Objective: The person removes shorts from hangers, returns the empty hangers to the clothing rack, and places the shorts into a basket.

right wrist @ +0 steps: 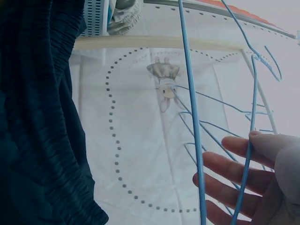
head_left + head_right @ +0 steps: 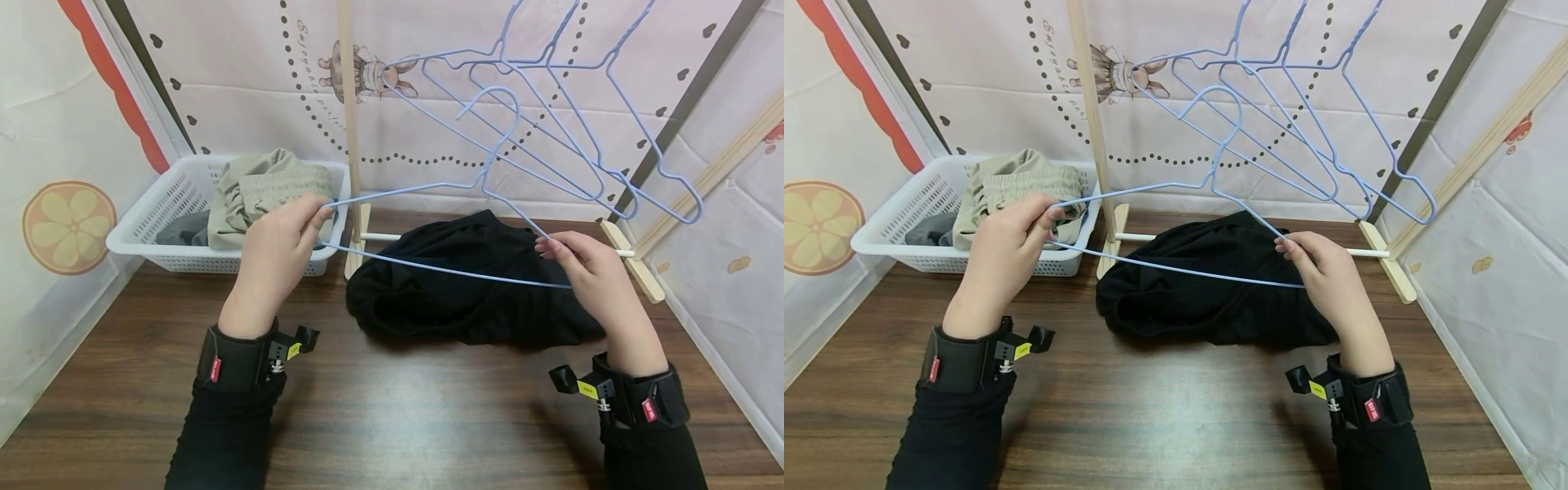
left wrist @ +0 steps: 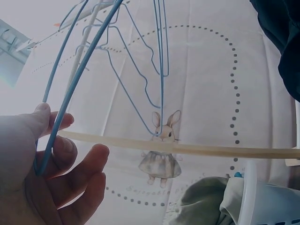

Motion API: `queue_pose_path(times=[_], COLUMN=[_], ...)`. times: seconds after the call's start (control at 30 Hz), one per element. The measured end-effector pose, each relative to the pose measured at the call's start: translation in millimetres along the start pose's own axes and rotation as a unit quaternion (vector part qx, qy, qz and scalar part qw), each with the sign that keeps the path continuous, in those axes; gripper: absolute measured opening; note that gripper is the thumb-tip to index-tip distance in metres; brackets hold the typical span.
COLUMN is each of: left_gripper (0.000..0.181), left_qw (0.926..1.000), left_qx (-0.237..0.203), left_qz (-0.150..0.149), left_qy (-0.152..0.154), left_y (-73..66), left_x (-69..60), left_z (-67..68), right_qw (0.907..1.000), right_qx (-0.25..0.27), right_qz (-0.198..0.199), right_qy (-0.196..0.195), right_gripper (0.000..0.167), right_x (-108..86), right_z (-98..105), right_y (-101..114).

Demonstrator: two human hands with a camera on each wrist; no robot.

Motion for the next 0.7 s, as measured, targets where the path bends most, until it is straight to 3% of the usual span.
queue_pose_path(times=[0.27,0.4,0.7], left_gripper=[0.021,0.022,0.028], left_qw=[1.0,0.9999,0.9991], left_qx=[-0.003,-0.012,-0.033], left_qz=[-0.006,-0.002,0.012], left_qy=[-0.006,-0.009,-0.024], left_y=[-1.4,-1.2,3.1], left_x=[0.6,0.4,-0.7], left_z=[0.0,1.1,5.8], right_qw=[0.9997,0.9986,0.9921], right_qx=[0.006,0.019,-0.003], right_qz=[-0.017,-0.008,0.025], right_qy=[-0.017,-0.048,-0.123], right_gripper=[0.023,0.022,0.02], right_x=[-0.8,-2.3,-9.2], right_z=[8,16,41], right_y=[0,4,11])
Point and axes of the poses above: each hand's wrist, its own x-axis towards the middle knuckle, its own z-axis out of the back of the hand, y = z × x, the point moved 9 cm from there along x, towards the middle knuckle, and after that the axes turned 8 degrees about -x, right-handed, at the moved point
